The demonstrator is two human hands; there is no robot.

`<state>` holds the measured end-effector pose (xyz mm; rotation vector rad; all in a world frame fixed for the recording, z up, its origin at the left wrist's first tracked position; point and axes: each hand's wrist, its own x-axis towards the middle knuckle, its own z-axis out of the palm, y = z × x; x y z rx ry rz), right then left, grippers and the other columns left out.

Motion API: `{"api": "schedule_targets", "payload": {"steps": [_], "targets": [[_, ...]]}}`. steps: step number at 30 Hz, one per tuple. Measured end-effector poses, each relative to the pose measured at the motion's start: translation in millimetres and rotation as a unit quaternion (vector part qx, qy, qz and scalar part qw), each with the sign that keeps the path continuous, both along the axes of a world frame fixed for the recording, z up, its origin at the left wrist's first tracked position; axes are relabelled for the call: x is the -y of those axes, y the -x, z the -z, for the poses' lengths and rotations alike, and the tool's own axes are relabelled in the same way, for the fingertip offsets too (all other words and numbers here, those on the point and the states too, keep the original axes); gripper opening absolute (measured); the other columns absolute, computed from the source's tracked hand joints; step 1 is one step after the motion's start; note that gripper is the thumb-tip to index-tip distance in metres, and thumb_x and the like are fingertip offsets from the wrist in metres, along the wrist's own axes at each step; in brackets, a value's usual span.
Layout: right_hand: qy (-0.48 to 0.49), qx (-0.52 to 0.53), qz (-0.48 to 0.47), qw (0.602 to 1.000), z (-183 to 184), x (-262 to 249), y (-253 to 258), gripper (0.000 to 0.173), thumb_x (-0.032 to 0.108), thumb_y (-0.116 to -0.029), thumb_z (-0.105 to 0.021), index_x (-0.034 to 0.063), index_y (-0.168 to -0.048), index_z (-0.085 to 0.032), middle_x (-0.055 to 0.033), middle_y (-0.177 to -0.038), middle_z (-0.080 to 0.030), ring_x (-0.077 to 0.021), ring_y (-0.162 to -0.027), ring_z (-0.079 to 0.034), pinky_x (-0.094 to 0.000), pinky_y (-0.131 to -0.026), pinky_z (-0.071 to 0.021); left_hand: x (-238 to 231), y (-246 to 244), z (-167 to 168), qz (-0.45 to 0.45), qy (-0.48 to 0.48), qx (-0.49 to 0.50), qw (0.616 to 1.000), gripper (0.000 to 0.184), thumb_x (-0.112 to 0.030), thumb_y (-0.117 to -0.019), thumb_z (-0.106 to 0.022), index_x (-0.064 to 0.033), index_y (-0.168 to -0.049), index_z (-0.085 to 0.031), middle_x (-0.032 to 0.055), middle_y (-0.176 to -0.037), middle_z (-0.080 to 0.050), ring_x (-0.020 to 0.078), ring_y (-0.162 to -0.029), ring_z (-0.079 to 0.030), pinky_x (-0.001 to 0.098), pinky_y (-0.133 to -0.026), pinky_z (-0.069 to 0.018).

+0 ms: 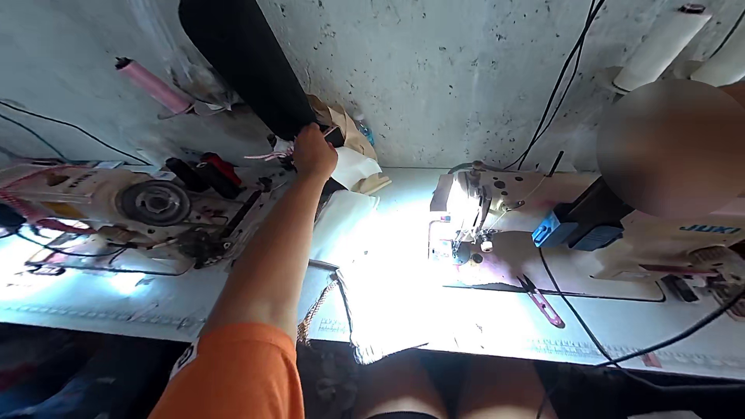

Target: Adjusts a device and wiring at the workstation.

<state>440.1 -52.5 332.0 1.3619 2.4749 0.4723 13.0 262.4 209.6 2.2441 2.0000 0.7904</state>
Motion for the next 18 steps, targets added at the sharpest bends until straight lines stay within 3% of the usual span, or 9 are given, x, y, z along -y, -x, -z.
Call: {"api": "schedule_targets", "payload": {"steps": [3,6,11,16,18], "targets": [[-0.020,-0.003,-0.028,0.999,3,-2,2,0.017,0.001,-0.0743,-0.068,0.0078,-0.064,-0.056,-0.0074,-0.063,-0.054,-0.0291,-0.062,-0.062,-0.0505,-0.055,-0.0505,2,-9,-6,-0.043,0.015,-0.016,0.999,0.042,-0.012,-0.0986,-0.059,0.0104,-0.134,-0.054,0.0345,-0.136,-0.057,0.0515,-0.129,-0.054,0.0677,-0.102,-0.0453],[-0.009,-0.005,-0.032,0.999,2,0,5,0.018,-0.003,-0.0751,-0.066,0.0062,-0.065,-0.055,-0.0083,-0.063,-0.054,-0.0300,-0.063,-0.062,-0.0510,-0.055,-0.0504,1,-12,-3,-0.073,0.038,-0.052,0.995,0.034,-0.008,-0.0963,-0.062,0.0150,-0.121,-0.058,0.0373,-0.130,-0.057,0.0534,-0.125,-0.056,0.0690,-0.097,-0.0473],[0.012,-0.010,-0.050,0.999,-1,-3,5,0.017,-0.003,-0.0751,-0.065,0.0064,-0.065,-0.054,-0.0075,-0.062,-0.052,-0.0271,-0.058,-0.059,-0.0484,-0.051,-0.0480,-15,-3,0,-0.088,0.028,-0.023,0.995,0.030,-0.016,-0.0985,-0.062,0.0083,-0.115,-0.065,0.0328,-0.127,-0.062,0.0490,-0.124,-0.059,0.0669,-0.097,-0.0483],[0.011,-0.004,-0.035,0.999,-1,-9,6,0.019,0.001,-0.0727,-0.066,0.0104,-0.062,-0.053,-0.0045,-0.059,-0.051,-0.0245,-0.055,-0.058,-0.0472,-0.048,-0.0453,-14,9,-1,-0.083,0.013,0.009,0.996,0.034,-0.026,-0.0990,-0.058,-0.0020,-0.119,-0.070,0.0271,-0.130,-0.064,0.0473,-0.125,-0.059,0.0711,-0.099,-0.0444],[0.040,0.027,0.049,0.998,-11,-5,21,0.020,0.003,-0.0806,-0.069,0.0110,-0.066,-0.058,-0.0040,-0.063,-0.055,-0.0231,-0.059,-0.060,-0.0463,-0.053,-0.0473,-10,10,0,-0.077,0.002,0.019,0.997,0.035,-0.028,-0.1002,-0.057,-0.0045,-0.123,-0.069,0.0261,-0.133,-0.063,0.0467,-0.127,-0.058,0.0713,-0.100,-0.0426]]}}
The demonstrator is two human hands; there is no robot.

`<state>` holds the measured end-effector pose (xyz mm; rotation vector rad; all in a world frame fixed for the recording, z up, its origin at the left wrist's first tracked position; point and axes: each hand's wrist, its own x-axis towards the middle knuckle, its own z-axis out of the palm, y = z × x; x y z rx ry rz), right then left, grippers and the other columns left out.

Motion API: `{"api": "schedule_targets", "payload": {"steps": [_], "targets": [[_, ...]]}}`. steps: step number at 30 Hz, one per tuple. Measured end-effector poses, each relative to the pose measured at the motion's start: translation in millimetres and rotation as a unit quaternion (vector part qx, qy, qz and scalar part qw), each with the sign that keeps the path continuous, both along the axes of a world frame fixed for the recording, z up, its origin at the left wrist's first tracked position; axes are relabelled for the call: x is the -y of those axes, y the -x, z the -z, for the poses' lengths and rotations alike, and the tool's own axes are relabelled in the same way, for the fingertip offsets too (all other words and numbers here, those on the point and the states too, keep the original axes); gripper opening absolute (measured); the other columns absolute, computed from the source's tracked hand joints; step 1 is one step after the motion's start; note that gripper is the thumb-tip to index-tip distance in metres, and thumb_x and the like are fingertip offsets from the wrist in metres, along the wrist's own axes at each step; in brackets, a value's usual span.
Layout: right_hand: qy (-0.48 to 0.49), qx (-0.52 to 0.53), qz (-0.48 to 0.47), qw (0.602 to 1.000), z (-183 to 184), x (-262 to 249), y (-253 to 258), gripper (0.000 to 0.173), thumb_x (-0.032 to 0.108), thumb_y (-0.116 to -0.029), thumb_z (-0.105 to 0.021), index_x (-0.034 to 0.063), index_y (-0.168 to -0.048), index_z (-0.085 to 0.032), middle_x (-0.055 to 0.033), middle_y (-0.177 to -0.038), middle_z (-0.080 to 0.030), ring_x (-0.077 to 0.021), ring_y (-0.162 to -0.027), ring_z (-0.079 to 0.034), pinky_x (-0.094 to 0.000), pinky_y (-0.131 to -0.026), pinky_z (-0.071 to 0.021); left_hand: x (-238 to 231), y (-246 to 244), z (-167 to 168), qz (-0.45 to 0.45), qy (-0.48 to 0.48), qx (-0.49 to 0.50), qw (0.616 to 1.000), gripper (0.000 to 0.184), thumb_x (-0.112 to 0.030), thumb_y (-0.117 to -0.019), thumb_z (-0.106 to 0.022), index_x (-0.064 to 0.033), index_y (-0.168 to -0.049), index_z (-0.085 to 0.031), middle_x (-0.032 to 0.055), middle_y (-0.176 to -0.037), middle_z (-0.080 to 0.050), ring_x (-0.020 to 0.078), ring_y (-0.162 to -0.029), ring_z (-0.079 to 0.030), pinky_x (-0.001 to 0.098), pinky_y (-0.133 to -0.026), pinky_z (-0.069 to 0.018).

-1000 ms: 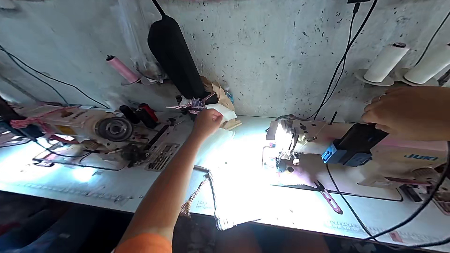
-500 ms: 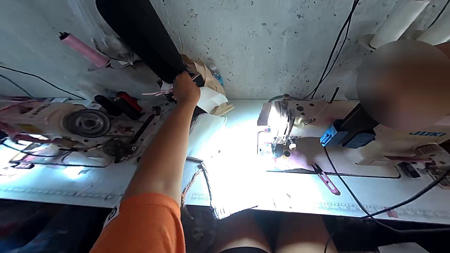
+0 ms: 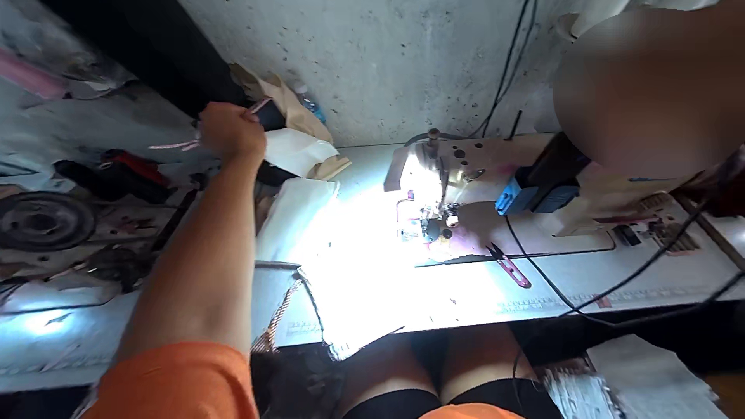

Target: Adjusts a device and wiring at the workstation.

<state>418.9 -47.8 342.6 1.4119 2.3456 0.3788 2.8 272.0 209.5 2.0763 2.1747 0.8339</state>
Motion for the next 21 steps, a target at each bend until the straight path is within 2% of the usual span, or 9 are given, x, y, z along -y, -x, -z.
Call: {"api": "schedule_targets", "payload": {"steps": [2,4,9,12,15,16,17,19,21], "targets": [[0.042,0.015,0.073,0.996,-12,2,16,0.019,0.004,-0.0869,-0.071,0.0113,-0.073,-0.062,-0.0026,-0.066,-0.056,-0.0200,-0.061,-0.059,-0.0431,-0.056,-0.0469,7,-2,2,0.010,-0.018,0.010,1.000,0.038,-0.028,-0.1018,-0.053,-0.0027,-0.126,-0.067,0.0275,-0.136,-0.061,0.0473,-0.130,-0.056,0.0708,-0.103,-0.0410],[0.050,0.028,0.080,0.995,-17,2,19,0.016,0.004,-0.0850,-0.074,0.0113,-0.075,-0.063,-0.0013,-0.066,-0.056,-0.0173,-0.060,-0.058,-0.0399,-0.056,-0.0467,10,-3,4,0.020,-0.051,0.024,0.998,0.043,-0.030,-0.1042,-0.047,-0.0002,-0.131,-0.063,0.0294,-0.139,-0.058,0.0476,-0.134,-0.052,0.0679,-0.108,-0.0390],[0.047,0.078,0.096,0.991,-17,8,31,0.009,0.001,-0.0843,-0.074,0.0060,-0.083,-0.067,-0.0063,-0.076,-0.060,-0.0231,-0.073,-0.063,-0.0431,-0.067,-0.0506,14,-5,5,0.041,-0.171,0.050,0.983,0.046,-0.030,-0.1074,-0.038,0.0012,-0.135,-0.057,0.0269,-0.141,-0.055,0.0398,-0.138,-0.048,0.0486,-0.117,-0.0359],[0.044,0.068,0.077,0.994,-14,9,28,0.006,0.002,-0.0850,-0.073,0.0047,-0.085,-0.069,-0.0066,-0.077,-0.062,-0.0232,-0.074,-0.064,-0.0429,-0.070,-0.0501,0,6,8,0.090,-0.257,0.079,0.959,0.047,-0.027,-0.1083,-0.035,0.0065,-0.133,-0.054,0.0273,-0.136,-0.058,0.0343,-0.132,-0.054,0.0392,-0.115,-0.0378],[0.042,0.035,0.051,0.997,-11,6,16,0.010,0.010,-0.0864,-0.078,0.0052,-0.091,-0.070,-0.0075,-0.083,-0.064,-0.0245,-0.080,-0.065,-0.0443,-0.075,-0.0507,-6,15,-1,0.139,-0.318,0.111,0.931,0.045,-0.025,-0.1094,-0.034,0.0114,-0.129,-0.054,0.0292,-0.129,-0.059,0.0313,-0.125,-0.057,0.0352,-0.110,-0.0400],[0.009,-0.021,-0.043,0.999,1,-8,-12,0.016,0.014,-0.0802,-0.082,0.0059,-0.086,-0.070,-0.0073,-0.079,-0.062,-0.0242,-0.074,-0.064,-0.0441,-0.068,-0.0511,-4,17,-8,0.152,-0.327,0.119,0.925,0.046,-0.025,-0.1098,-0.034,0.0125,-0.130,-0.053,0.0295,-0.128,-0.059,0.0303,-0.124,-0.057,0.0345,-0.109,-0.0409],[-0.061,-0.119,-0.192,0.972,26,-36,-52,0.023,0.020,-0.0639,-0.083,0.0075,-0.077,-0.068,-0.0061,-0.068,-0.059,-0.0224,-0.059,-0.060,-0.0414,-0.051,-0.0481,-3,19,-15,0.162,-0.332,0.126,0.921,0.047,-0.026,-0.1102,-0.035,0.0130,-0.131,-0.052,0.0291,-0.128,-0.059,0.0290,-0.123,-0.057,0.0341,-0.108,-0.0414],[-0.024,-0.132,-0.208,0.969,29,-57,-74,0.024,0.023,-0.0691,-0.082,0.0109,-0.081,-0.065,-0.0030,-0.069,-0.056,-0.0193,-0.060,-0.057,-0.0392,-0.048,-0.0444,3,23,-30,0.171,-0.322,0.148,0.919,0.049,-0.030,-0.1109,-0.035,0.0096,-0.135,-0.051,0.0252,-0.130,-0.060,0.0239,-0.124,-0.057,0.0315,-0.107,-0.0425],[-0.016,-0.110,-0.166,0.980,9,-37,-50,0.015,0.016,-0.0700,-0.081,0.0118,-0.073,-0.067,0.0010,-0.060,-0.054,-0.0151,-0.051,-0.054,-0.0364,-0.044,-0.0419,31,21,-50,0.148,-0.266,0.176,0.936,0.051,-0.032,-0.1122,-0.032,0.0056,-0.141,-0.052,0.0220,-0.138,-0.059,0.0198,-0.131,-0.055,0.0292,-0.112,-0.0403]]}}
